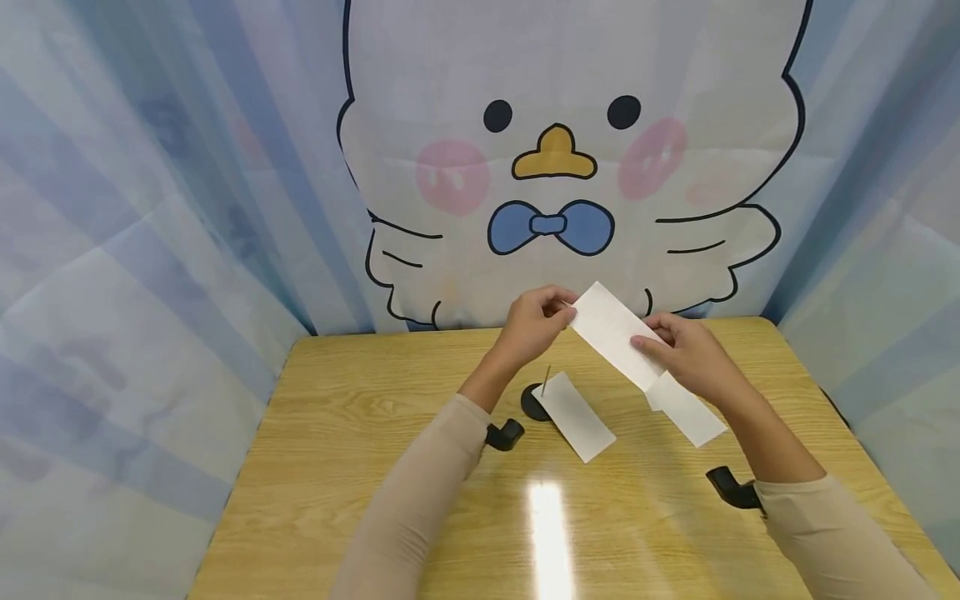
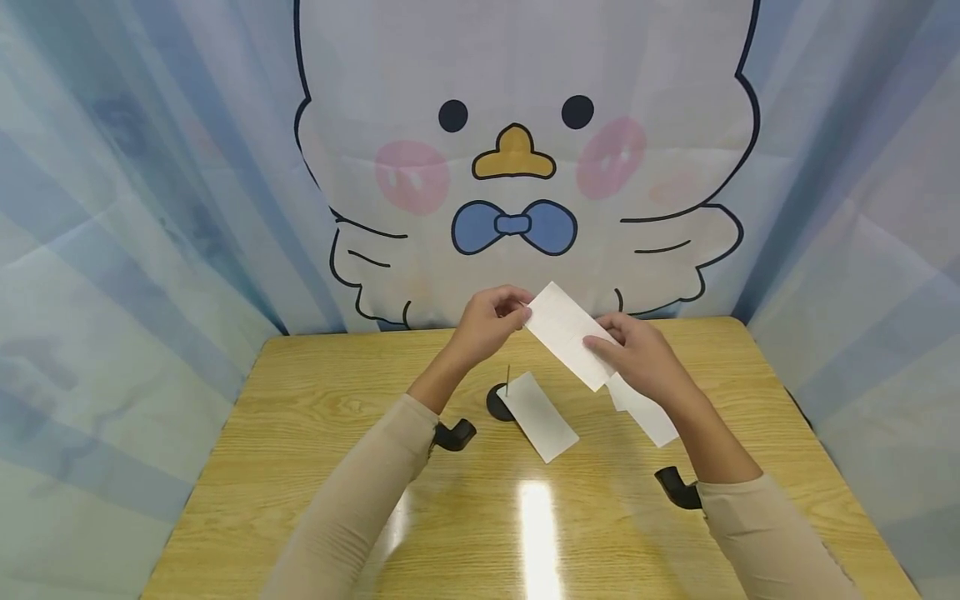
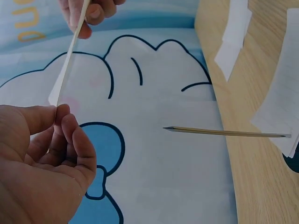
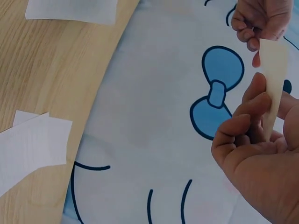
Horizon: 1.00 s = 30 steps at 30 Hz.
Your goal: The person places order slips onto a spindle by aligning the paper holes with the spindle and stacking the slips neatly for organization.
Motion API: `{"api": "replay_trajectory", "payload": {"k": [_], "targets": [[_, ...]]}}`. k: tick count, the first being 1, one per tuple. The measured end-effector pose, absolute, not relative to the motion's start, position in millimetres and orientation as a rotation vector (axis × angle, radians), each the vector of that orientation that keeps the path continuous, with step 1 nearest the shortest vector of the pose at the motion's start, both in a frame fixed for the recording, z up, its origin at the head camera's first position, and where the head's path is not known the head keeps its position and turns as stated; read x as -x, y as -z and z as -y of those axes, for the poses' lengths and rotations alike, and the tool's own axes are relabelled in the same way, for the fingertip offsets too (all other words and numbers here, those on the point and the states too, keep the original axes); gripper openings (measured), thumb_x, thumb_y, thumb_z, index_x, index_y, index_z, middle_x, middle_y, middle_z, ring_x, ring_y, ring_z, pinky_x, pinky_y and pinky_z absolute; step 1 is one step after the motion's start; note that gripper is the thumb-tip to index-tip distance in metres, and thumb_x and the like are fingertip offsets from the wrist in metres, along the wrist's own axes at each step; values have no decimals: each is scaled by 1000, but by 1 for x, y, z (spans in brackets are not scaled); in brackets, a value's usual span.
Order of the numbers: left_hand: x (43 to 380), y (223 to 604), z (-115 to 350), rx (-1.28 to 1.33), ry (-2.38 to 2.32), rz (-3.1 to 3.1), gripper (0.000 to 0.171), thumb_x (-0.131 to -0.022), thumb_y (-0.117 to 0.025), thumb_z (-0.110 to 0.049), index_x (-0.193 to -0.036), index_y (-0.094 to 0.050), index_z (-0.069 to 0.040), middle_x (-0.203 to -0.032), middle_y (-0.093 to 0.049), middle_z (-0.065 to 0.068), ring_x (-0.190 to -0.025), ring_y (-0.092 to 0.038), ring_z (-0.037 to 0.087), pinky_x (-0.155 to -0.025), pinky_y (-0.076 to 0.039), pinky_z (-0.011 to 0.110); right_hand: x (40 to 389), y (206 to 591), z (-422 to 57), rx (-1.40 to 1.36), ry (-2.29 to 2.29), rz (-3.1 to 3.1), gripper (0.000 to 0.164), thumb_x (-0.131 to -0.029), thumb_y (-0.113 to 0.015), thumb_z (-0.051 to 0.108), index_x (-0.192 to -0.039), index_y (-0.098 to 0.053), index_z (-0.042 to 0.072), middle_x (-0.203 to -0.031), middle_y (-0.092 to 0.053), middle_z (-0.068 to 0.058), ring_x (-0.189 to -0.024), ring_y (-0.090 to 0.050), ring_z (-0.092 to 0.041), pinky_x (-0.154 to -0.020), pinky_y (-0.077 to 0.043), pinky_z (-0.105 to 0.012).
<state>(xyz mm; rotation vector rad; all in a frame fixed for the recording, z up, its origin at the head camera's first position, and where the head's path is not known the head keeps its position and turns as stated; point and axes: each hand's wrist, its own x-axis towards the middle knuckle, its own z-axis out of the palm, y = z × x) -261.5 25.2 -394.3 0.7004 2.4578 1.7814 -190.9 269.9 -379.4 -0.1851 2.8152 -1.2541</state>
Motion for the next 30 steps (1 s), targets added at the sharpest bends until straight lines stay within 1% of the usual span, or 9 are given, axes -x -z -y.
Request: {"api": "replay_trajectory", "payload": {"k": [5, 11, 15, 23, 30], "targets": [[260, 397, -19, -707, -1739, -2464, 18, -102, -66, -12, -117, -73, -7, -90, -67, 5, -76, -57, 15, -66, -47, 23, 191, 391, -271, 219, 1312, -2739, 50, -102, -67, 32, -134, -57, -5, -102, -73, -18, -74, -69, -15, -63, -57, -28], [258, 402, -13, -726, -1683, -2473, 17, -101, -68, -12, -116, -74, -7, -90, -67, 5, -75, -56, 15, -66, -46, 21, 190, 405, -270, 274, 1330, -2712, 42, -102, -68, 27, -128, -60, -6, -104, -73, -17, -78, -67, -14, -66, -56, -26], [256, 406, -8, -719, -1646, -2471, 16, -101, -67, -12, -115, -74, -7, -89, -66, 4, -75, -54, 14, -65, -45, 22, 189, 412, -266, 286, 1343, -2686, 40, -102, -68, 25, -127, -61, -5, -104, -73, -16, -81, -67, -14, -68, -56, -26], [256, 418, 0, -693, -1607, -2486, 16, -102, -66, -13, -115, -73, -6, -84, -63, 4, -70, -50, 14, -61, -41, 23, 189, 420, -258, 322, 1334, -2649, 37, -103, -66, 24, -125, -61, -5, -100, -73, -14, -80, -66, -15, -67, -54, -27], [254, 431, 5, -641, -1590, -2485, 17, -102, -66, -13, -115, -74, -7, -84, -64, 4, -67, -49, 13, -59, -40, 23, 189, 431, -254, 306, 1330, -2632, 35, -102, -67, 23, -123, -63, -4, -99, -74, -12, -81, -67, -15, -70, -58, -31]]}}
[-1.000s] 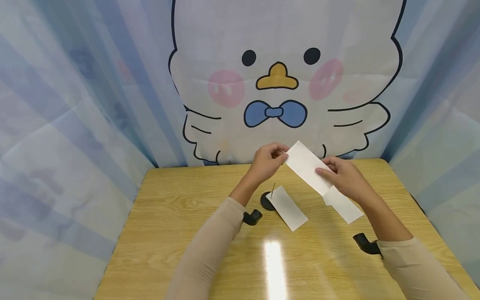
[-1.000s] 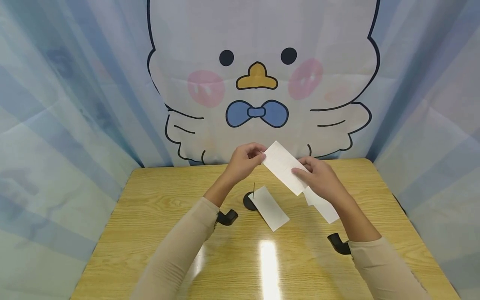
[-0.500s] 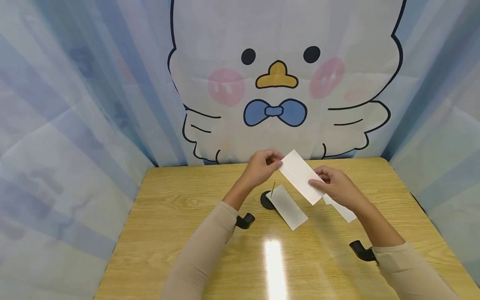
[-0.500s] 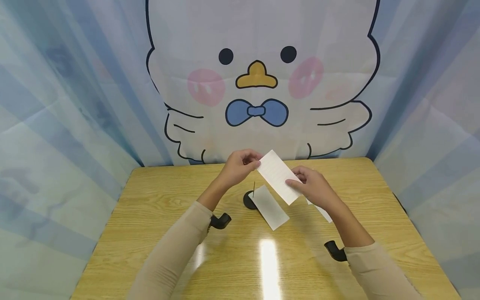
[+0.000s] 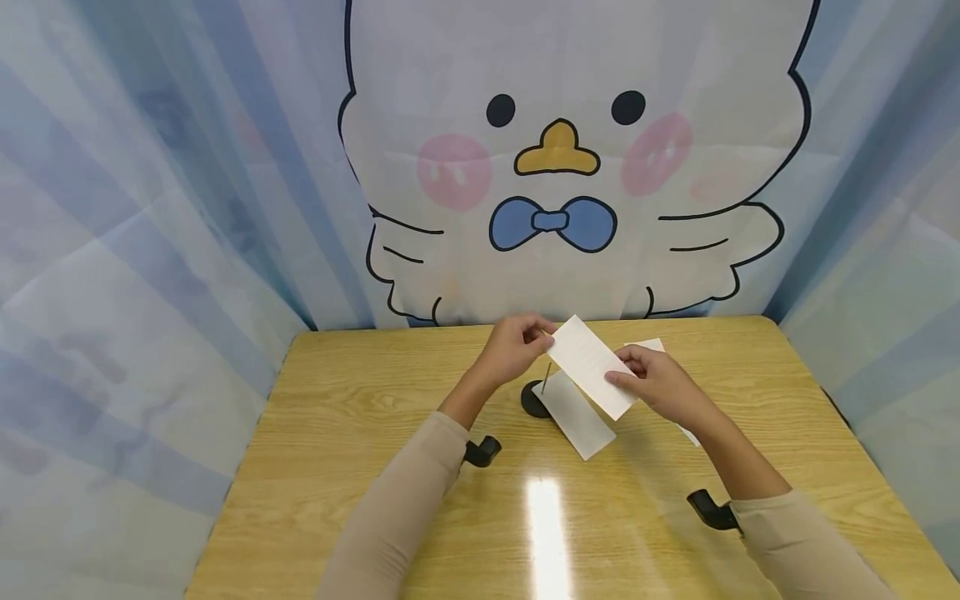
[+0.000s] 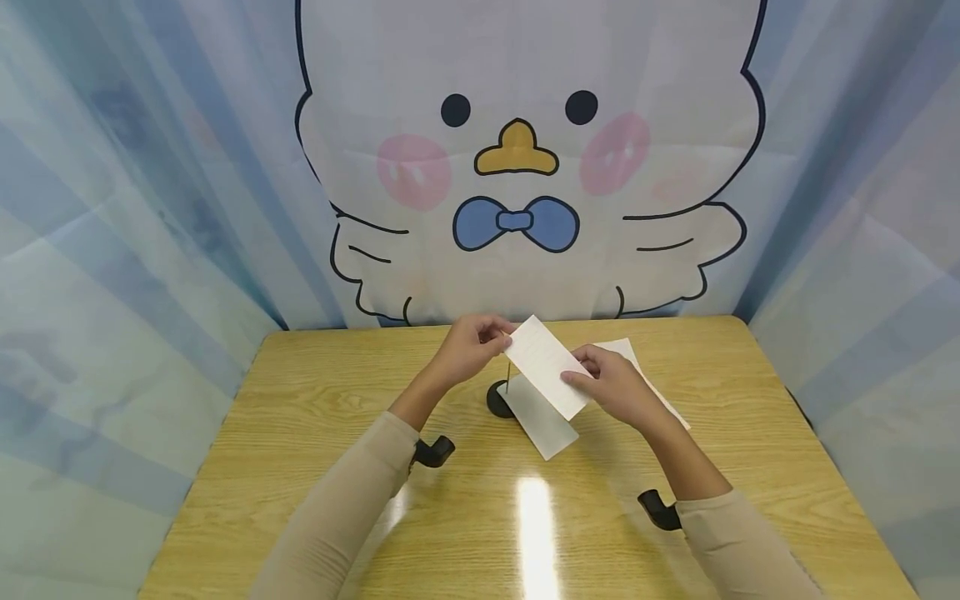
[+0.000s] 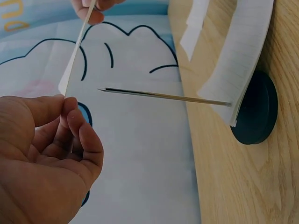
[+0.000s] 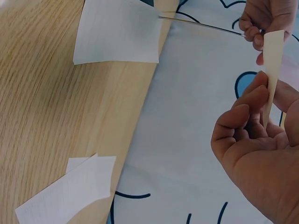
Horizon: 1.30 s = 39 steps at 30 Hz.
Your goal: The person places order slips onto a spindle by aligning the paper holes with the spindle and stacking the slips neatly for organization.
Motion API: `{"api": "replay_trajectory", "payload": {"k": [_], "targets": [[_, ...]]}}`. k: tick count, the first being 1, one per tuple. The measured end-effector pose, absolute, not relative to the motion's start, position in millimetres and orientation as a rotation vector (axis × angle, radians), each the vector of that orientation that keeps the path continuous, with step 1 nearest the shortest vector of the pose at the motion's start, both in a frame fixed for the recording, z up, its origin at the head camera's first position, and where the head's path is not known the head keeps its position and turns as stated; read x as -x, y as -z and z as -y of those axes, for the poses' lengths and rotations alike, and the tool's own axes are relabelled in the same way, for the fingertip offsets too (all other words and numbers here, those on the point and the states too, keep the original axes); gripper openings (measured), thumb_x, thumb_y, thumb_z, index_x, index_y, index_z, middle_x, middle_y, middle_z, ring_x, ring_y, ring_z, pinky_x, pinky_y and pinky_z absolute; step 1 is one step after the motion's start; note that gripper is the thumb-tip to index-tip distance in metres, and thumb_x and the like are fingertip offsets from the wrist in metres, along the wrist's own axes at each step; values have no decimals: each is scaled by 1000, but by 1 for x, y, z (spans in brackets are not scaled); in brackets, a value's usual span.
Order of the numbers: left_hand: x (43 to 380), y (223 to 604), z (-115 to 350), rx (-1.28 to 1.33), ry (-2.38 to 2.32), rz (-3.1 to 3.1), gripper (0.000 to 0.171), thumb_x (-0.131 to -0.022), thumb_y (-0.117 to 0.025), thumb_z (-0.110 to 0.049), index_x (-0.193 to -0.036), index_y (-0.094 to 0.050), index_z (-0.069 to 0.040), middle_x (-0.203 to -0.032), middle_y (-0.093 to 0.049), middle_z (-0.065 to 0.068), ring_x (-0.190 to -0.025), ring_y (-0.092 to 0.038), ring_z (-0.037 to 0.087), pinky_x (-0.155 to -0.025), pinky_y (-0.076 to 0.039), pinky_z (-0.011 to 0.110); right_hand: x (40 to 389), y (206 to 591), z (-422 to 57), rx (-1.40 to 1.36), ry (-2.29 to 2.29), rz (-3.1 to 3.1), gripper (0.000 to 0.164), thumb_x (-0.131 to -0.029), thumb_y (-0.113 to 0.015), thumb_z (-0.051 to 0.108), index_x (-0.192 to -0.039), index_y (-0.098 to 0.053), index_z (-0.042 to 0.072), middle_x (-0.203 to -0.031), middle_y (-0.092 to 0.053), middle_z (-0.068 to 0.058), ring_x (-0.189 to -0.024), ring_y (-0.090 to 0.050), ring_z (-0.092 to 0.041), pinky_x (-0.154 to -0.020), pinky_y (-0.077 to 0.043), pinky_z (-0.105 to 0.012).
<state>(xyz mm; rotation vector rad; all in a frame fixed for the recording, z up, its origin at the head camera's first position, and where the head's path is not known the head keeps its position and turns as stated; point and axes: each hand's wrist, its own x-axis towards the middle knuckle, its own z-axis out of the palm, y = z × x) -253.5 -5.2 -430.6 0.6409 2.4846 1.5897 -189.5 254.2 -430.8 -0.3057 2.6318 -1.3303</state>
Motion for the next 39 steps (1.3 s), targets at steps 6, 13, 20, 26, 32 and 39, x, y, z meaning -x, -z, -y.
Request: {"api": "replay_trajectory", "payload": {"k": [6, 13, 20, 26, 32, 39], "targets": [[250, 438, 7, -642, -1563, -2501, 17, -102, -66, -13, -116, -73, -6, -84, -64, 3, -69, -50, 13, -61, -42, 23, 189, 439, -253, 302, 1343, -2619, 33, -102, -68, 22, -121, -64, -4, -99, -74, -12, -81, -68, -16, -69, -57, -31], [249, 446, 7, -599, -1557, -2494, 16, -102, -66, -13, -115, -73, -6, -84, -63, 2, -69, -50, 12, -61, -42, 23, 190, 448, -253, 314, 1325, -2616, 33, -102, -67, 22, -122, -63, -4, -99, -75, -12, -82, -68, -16, -69, -57, -32], [250, 451, 4, -585, -1523, -2514, 15, -102, -66, -13, -114, -74, -7, -85, -64, 2, -71, -53, 11, -62, -43, 22, 191, 453, -255, 307, 1319, -2618, 33, -103, -67, 22, -122, -63, -4, -99, -75, -12, -81, -69, -17, -70, -57, -34], [251, 452, 2, -581, -1516, -2519, 16, -102, -67, -13, -114, -74, -6, -85, -65, 3, -71, -53, 11, -62, -44, 21, 191, 456, -257, 304, 1319, -2616, 34, -103, -66, 22, -124, -63, -4, -100, -75, -13, -82, -69, -17, -70, -57, -32], [250, 452, 2, -558, -1515, -2521, 17, -102, -66, -13, -115, -74, -6, -87, -67, 4, -73, -55, 12, -63, -46, 22, 192, 455, -256, 296, 1323, -2620, 33, -102, -67, 23, -123, -63, -3, -99, -75, -13, -82, -68, -17, -70, -57, -35], [250, 452, 4, -536, -1522, -2511, 17, -102, -66, -14, -116, -74, -7, -89, -69, 6, -73, -56, 12, -63, -46, 22, 192, 456, -254, 293, 1320, -2621, 34, -103, -67, 23, -123, -63, -4, -100, -75, -13, -82, -68, -17, -70, -57, -32]]}}
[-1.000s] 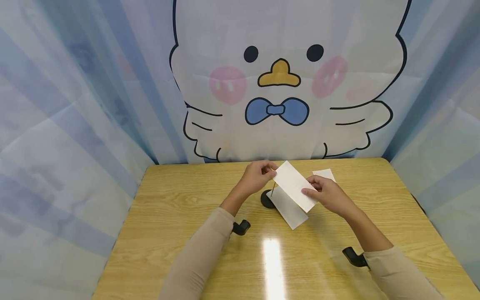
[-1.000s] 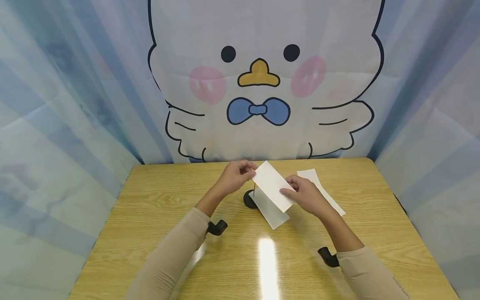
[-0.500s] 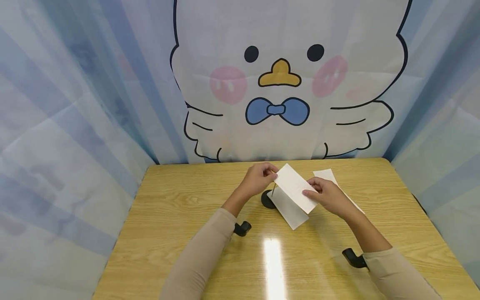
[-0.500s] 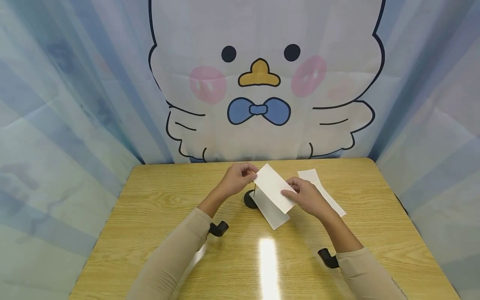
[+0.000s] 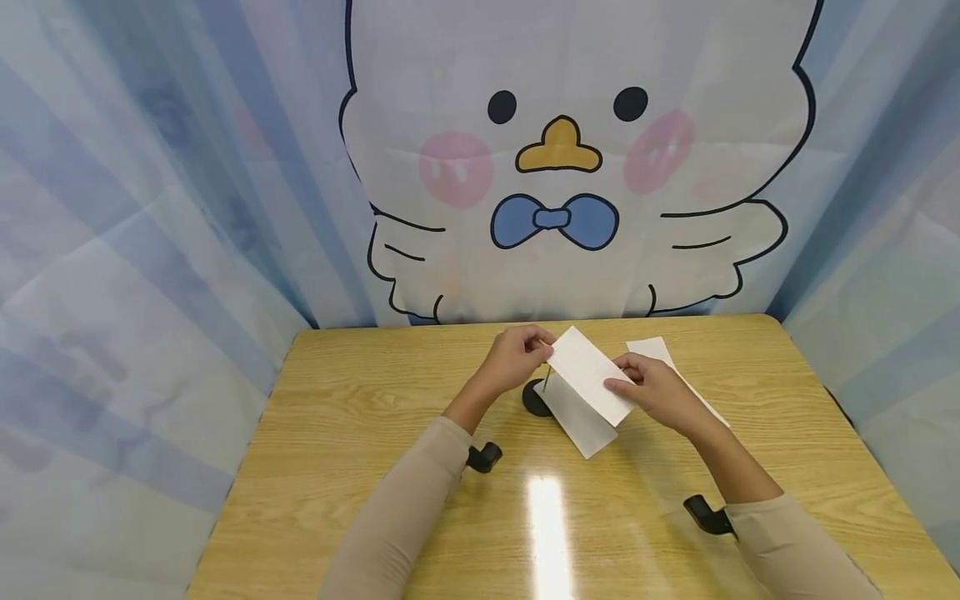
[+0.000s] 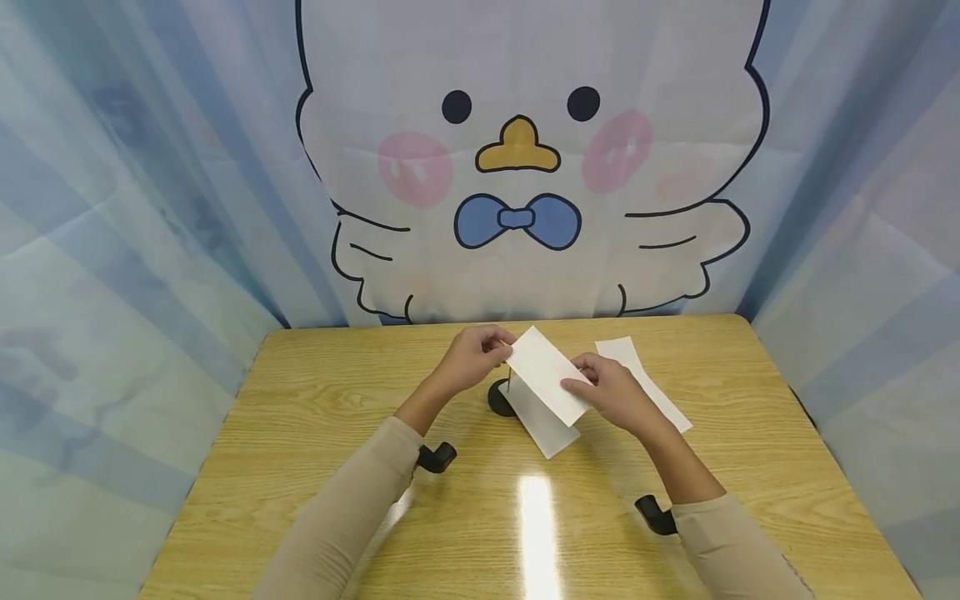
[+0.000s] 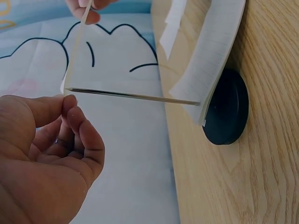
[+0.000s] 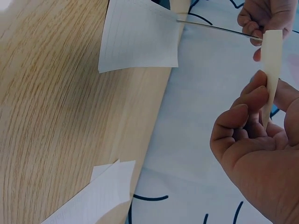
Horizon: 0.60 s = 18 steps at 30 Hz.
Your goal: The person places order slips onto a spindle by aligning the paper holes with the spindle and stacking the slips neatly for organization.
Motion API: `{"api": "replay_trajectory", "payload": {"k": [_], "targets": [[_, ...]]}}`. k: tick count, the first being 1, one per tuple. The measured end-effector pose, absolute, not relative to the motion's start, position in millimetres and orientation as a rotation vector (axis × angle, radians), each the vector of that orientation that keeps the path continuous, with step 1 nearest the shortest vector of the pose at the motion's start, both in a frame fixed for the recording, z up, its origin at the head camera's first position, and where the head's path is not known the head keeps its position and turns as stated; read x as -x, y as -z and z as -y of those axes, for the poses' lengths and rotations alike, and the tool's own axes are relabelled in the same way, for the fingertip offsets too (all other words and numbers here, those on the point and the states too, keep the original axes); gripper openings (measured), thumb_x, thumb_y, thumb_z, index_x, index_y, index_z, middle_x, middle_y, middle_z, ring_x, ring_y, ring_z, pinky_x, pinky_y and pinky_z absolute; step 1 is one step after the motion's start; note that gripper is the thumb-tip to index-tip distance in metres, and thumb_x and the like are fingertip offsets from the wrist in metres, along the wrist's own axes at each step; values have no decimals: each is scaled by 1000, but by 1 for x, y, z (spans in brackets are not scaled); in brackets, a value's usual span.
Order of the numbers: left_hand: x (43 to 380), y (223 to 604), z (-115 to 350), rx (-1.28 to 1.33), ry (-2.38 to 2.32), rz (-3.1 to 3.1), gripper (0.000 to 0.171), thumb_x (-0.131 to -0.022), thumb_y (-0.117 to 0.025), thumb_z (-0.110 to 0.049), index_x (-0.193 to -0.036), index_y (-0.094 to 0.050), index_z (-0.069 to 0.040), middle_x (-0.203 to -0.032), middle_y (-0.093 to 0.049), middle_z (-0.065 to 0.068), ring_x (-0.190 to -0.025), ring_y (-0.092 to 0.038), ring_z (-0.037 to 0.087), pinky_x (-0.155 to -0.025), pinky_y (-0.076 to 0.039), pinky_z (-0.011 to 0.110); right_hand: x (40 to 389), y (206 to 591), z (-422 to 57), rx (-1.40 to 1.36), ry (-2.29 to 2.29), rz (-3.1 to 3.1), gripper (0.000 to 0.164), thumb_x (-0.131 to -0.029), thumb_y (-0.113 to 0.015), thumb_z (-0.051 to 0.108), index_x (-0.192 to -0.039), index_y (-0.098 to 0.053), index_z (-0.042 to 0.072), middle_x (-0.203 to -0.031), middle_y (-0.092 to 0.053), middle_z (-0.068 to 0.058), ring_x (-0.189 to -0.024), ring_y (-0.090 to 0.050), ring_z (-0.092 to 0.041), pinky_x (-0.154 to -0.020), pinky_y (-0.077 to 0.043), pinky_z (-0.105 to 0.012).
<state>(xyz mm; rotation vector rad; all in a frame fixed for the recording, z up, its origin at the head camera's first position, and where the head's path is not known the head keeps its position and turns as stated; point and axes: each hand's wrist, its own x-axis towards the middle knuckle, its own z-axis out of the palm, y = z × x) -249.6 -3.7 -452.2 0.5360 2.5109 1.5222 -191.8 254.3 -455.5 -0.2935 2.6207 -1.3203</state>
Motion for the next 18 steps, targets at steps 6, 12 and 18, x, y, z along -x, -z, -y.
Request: {"api": "replay_trajectory", "payload": {"k": [6, 12, 18], "targets": [[249, 452, 4, -549, -1518, -2511, 17, -103, -66, -14, -115, -74, -7, -88, -68, 5, -72, -56, 12, -62, -46, 22, 191, 457, -255, 304, 1323, -2616, 34, -103, -66, 23, -123, -63, -4, -100, -75, -13, -82, -68, -17, -71, -58, -36], [249, 454, 4, -553, -1531, -2500, 17, -102, -66, -13, -115, -74, -7, -87, -68, 5, -71, -55, 12, -62, -45, 22, 192, 462, -255, 303, 1323, -2606, 34, -103, -66, 22, -124, -62, -4, -101, -74, -13, -83, -68, -17, -72, -58, -37], [249, 457, 4, -572, -1551, -2500, 16, -102, -65, -12, -116, -73, -7, -89, -69, 6, -72, -56, 11, -63, -46, 22, 191, 466, -252, 277, 1307, -2614, 33, -102, -67, 22, -123, -62, -3, -99, -74, -11, -82, -66, -17, -71, -56, -37]]}}
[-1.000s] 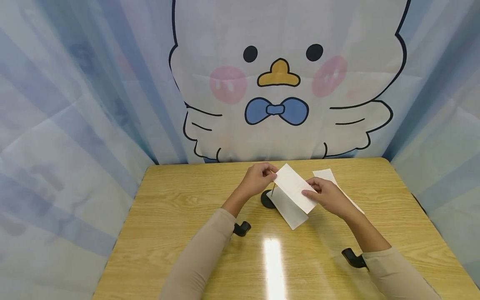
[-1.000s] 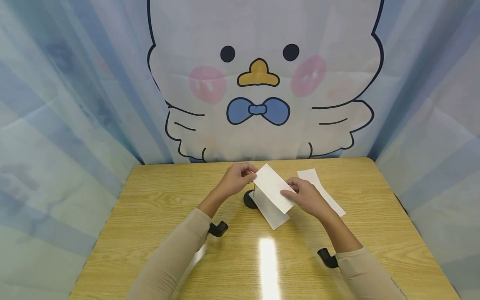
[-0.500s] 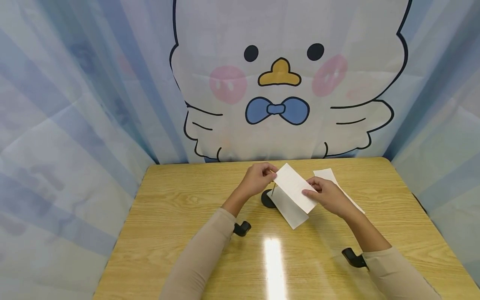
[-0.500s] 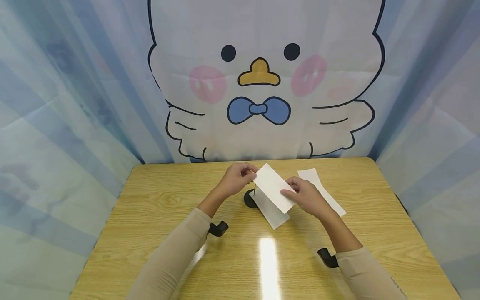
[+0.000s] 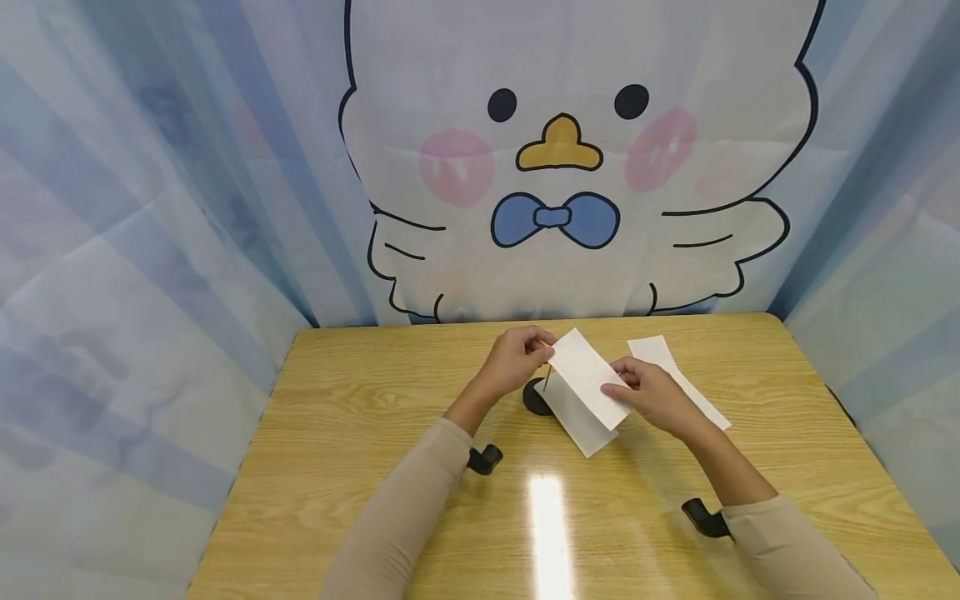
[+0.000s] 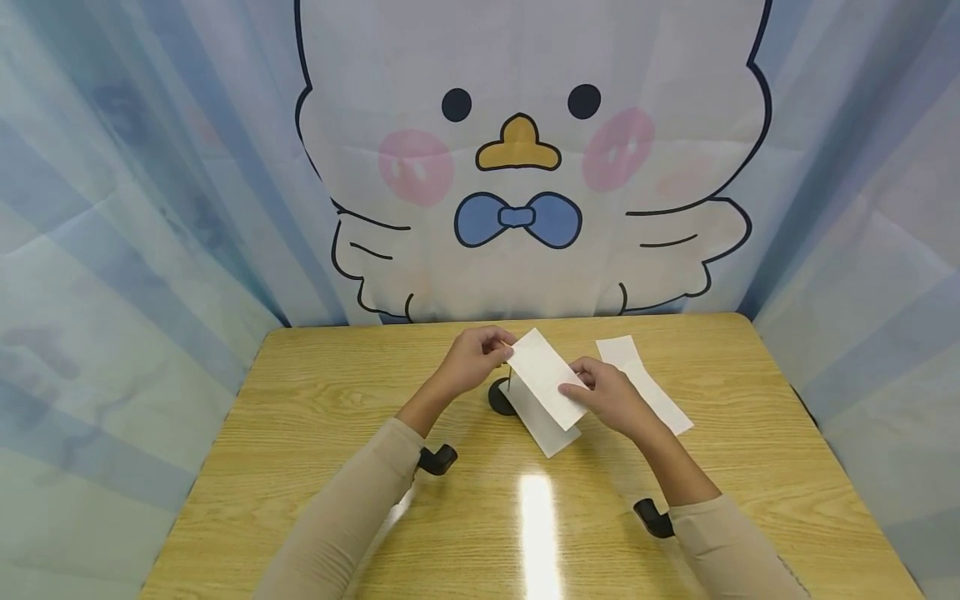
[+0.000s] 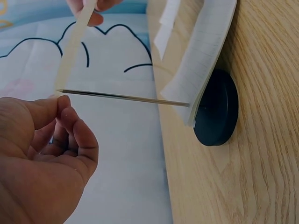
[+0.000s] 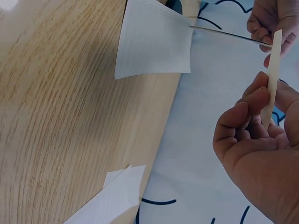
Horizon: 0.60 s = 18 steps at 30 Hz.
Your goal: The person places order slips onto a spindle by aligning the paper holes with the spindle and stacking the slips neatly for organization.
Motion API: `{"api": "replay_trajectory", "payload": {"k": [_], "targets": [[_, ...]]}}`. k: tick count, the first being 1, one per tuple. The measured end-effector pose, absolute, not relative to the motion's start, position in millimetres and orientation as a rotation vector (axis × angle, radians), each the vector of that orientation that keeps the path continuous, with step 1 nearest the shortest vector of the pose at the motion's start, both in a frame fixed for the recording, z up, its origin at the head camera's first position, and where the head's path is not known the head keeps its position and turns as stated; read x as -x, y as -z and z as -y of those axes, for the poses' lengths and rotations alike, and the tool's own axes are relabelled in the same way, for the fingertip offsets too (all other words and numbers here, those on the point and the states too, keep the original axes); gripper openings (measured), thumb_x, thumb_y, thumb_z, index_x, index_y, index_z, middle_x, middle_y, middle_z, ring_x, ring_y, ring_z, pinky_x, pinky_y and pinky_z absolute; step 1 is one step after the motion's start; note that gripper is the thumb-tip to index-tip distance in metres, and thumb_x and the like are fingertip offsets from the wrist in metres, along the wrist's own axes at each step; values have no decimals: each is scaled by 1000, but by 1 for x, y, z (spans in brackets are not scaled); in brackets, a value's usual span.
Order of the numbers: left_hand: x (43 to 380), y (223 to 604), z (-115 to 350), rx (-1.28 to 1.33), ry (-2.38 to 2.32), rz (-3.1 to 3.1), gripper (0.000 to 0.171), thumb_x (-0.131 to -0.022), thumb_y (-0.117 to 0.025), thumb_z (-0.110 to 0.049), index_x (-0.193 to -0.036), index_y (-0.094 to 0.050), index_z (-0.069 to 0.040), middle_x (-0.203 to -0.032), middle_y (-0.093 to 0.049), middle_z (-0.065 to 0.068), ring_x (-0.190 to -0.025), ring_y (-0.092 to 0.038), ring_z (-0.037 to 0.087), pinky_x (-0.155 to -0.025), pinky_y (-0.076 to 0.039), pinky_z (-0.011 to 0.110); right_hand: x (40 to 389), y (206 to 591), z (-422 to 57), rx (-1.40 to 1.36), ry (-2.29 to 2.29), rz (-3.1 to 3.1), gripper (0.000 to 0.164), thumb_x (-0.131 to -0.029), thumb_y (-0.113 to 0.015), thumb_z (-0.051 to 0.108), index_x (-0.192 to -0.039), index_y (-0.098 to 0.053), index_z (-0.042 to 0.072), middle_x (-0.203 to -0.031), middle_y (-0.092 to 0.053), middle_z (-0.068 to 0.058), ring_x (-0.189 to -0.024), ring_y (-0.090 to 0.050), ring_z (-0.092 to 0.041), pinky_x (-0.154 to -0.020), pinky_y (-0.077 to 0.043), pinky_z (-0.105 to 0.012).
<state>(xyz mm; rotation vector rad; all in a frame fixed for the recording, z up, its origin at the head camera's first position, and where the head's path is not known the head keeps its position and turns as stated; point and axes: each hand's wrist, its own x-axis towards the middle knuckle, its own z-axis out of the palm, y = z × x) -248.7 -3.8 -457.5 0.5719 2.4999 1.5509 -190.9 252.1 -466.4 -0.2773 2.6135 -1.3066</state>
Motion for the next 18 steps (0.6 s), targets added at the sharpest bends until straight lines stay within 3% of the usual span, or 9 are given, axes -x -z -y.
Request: {"api": "replay_trajectory", "payload": {"k": [8, 18], "targets": [[250, 462, 5, -594, -1524, -2530, 15, -102, -67, -12, -114, -74, -7, -90, -69, 6, -74, -58, 11, -64, -47, 21, 189, 472, -249, 261, 1285, -2642, 33, -102, -68, 24, -122, -62, -2, -96, -74, -10, -80, -63, -16, -66, -51, -28], [251, 483, 4, -540, -1450, -2534, 16, -102, -67, -14, -114, -74, -8, -88, -67, 3, -73, -57, 10, -61, -47, 20, 187, 484, -250, 277, 1241, -2669, 34, -101, -69, 26, -122, -63, -1, -95, -74, -8, -79, -63, -15, -65, -50, -27]]}}
